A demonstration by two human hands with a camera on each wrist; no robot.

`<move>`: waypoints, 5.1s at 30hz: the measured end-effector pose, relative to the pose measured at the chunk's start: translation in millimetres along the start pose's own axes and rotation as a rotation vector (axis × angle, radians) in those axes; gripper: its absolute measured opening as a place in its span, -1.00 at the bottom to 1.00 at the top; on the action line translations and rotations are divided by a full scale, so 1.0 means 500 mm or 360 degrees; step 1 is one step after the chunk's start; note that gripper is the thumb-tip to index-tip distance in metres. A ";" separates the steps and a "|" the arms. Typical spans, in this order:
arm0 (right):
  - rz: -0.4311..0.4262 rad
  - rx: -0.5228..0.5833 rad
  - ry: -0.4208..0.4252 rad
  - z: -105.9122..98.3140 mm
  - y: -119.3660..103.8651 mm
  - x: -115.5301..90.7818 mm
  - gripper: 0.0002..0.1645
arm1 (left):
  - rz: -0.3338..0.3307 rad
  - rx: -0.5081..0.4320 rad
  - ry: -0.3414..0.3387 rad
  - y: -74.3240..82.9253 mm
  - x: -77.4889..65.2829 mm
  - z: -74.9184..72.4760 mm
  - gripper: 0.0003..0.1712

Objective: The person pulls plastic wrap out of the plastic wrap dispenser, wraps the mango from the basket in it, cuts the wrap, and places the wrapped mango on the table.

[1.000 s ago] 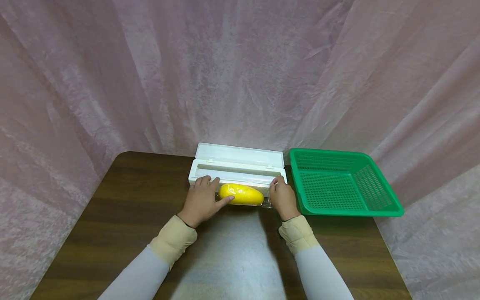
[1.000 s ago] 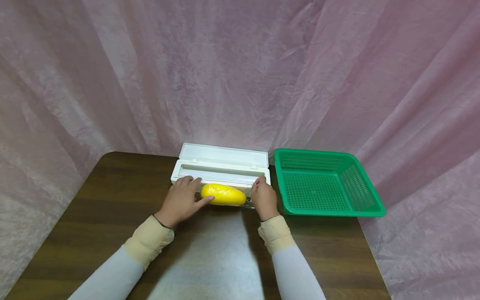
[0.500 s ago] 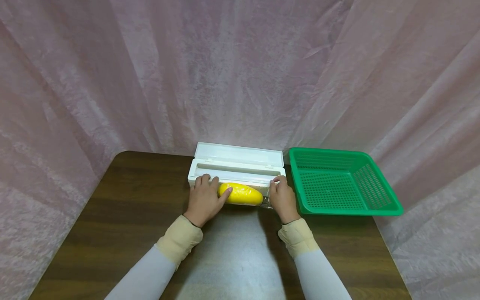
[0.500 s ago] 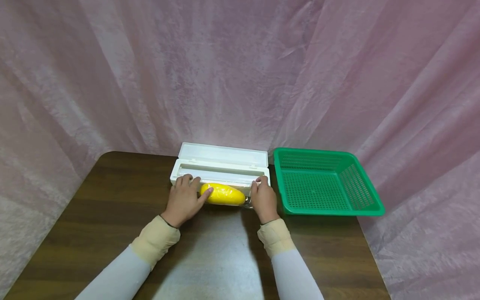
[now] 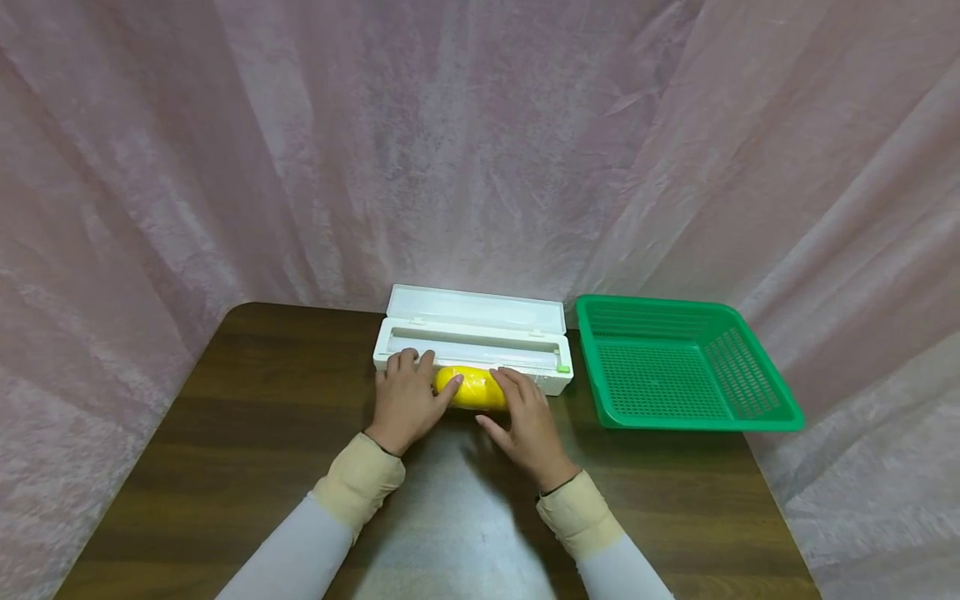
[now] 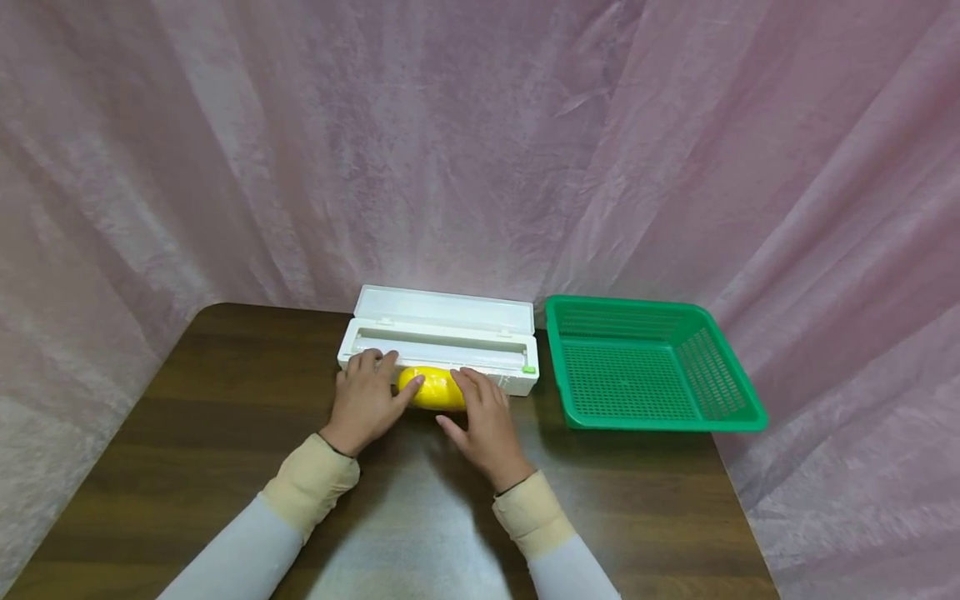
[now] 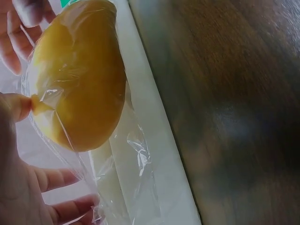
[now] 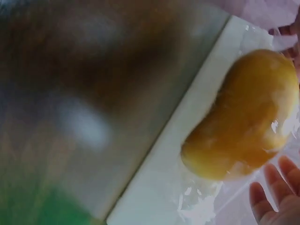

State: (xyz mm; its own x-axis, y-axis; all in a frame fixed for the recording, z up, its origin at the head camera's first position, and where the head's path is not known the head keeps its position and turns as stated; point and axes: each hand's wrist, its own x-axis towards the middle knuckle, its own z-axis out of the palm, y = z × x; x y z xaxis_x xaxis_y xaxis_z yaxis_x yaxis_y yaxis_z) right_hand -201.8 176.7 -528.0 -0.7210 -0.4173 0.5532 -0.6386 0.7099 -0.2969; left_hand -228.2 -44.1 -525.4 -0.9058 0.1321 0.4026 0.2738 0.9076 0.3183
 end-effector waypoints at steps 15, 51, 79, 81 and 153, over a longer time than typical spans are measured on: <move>-0.0150 -0.0167 0.0048 0.035 -0.022 -0.001 -0.06 | -0.0117 -0.0034 0.0019 0.013 0.007 -0.010 -0.11; -0.0097 -0.0327 -0.0297 0.004 0.032 0.051 0.05 | 0.0429 0.0038 0.0086 0.060 -0.006 -0.010 -0.03; -0.0102 -0.0214 -0.0348 -0.003 0.045 0.068 0.09 | 0.0502 0.0238 -0.0053 0.046 0.019 0.012 -0.07; -0.0108 -0.0190 -0.0333 -0.004 0.048 0.066 0.07 | 0.0493 0.0239 -0.0068 0.043 0.022 0.010 -0.07; -0.0073 -0.0116 -0.0199 -0.069 0.080 0.100 -0.04 | 0.0349 -0.0295 0.0058 -0.001 0.075 -0.038 -0.23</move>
State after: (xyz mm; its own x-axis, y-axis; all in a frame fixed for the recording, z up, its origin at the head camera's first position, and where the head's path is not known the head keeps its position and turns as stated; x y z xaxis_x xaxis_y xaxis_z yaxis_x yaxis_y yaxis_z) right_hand -254.4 203.6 -485.4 -0.7224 -0.5145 0.4620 -0.6537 0.7259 -0.2138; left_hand -256.1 -47.0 -494.0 -0.8073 0.2995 0.5085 0.5191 0.7704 0.3702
